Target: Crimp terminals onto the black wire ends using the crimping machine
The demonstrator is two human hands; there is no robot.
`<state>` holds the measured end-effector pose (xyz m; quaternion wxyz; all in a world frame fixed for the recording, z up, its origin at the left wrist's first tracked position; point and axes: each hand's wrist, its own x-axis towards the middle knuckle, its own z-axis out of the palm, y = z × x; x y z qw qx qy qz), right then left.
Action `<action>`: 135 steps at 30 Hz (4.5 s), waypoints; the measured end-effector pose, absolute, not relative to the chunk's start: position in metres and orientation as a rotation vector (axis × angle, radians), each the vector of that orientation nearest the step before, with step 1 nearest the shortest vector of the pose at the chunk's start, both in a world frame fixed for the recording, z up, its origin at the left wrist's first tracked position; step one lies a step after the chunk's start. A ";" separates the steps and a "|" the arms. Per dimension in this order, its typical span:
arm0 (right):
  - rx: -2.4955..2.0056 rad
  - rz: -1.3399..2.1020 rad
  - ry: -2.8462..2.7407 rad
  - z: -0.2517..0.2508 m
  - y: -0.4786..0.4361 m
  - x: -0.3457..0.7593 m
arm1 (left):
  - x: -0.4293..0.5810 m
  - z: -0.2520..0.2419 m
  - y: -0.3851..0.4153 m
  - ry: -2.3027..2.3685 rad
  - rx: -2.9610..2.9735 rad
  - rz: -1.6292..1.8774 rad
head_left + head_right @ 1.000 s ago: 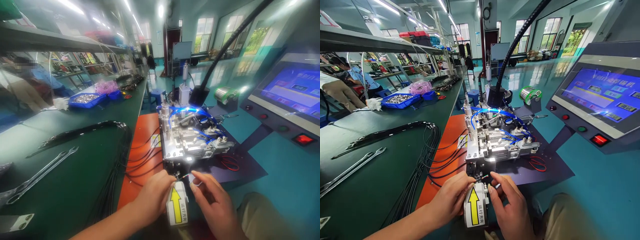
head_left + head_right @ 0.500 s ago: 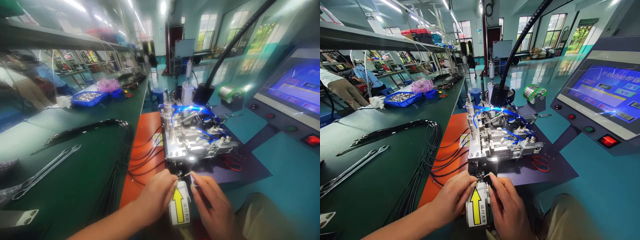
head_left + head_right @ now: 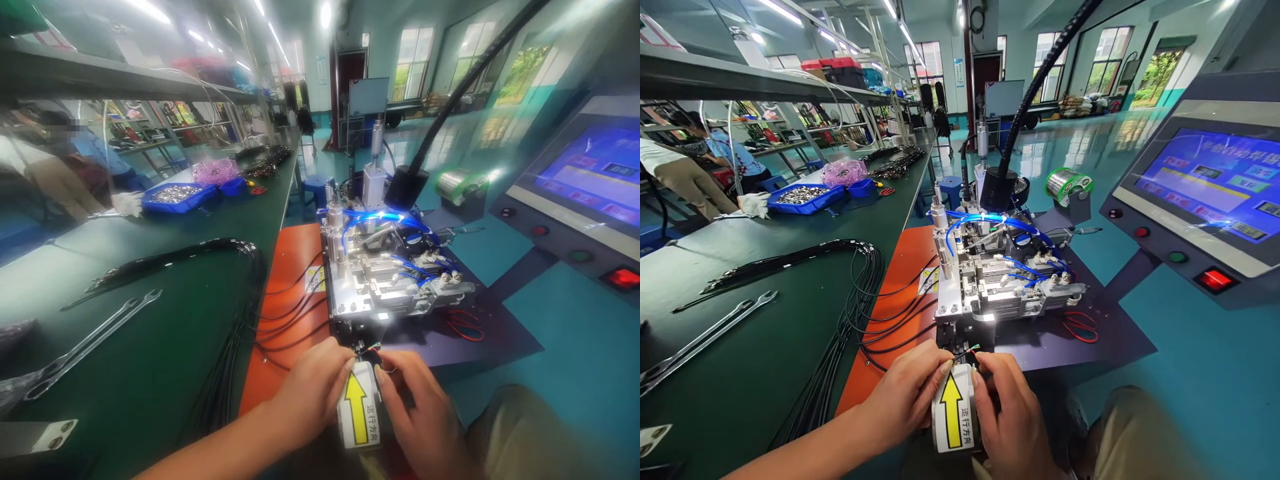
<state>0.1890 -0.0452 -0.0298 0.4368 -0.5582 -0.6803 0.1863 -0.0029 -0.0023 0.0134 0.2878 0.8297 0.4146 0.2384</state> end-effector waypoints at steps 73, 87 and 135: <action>-1.200 1.271 -1.340 -0.003 -0.015 0.195 | -0.008 0.007 0.001 1.041 2.293 0.761; -1.167 1.205 -1.195 0.000 -0.019 0.175 | -0.007 0.013 0.002 0.923 2.348 0.690; -1.424 1.270 -1.451 -0.031 0.005 0.186 | -0.011 0.004 0.015 1.210 2.342 0.715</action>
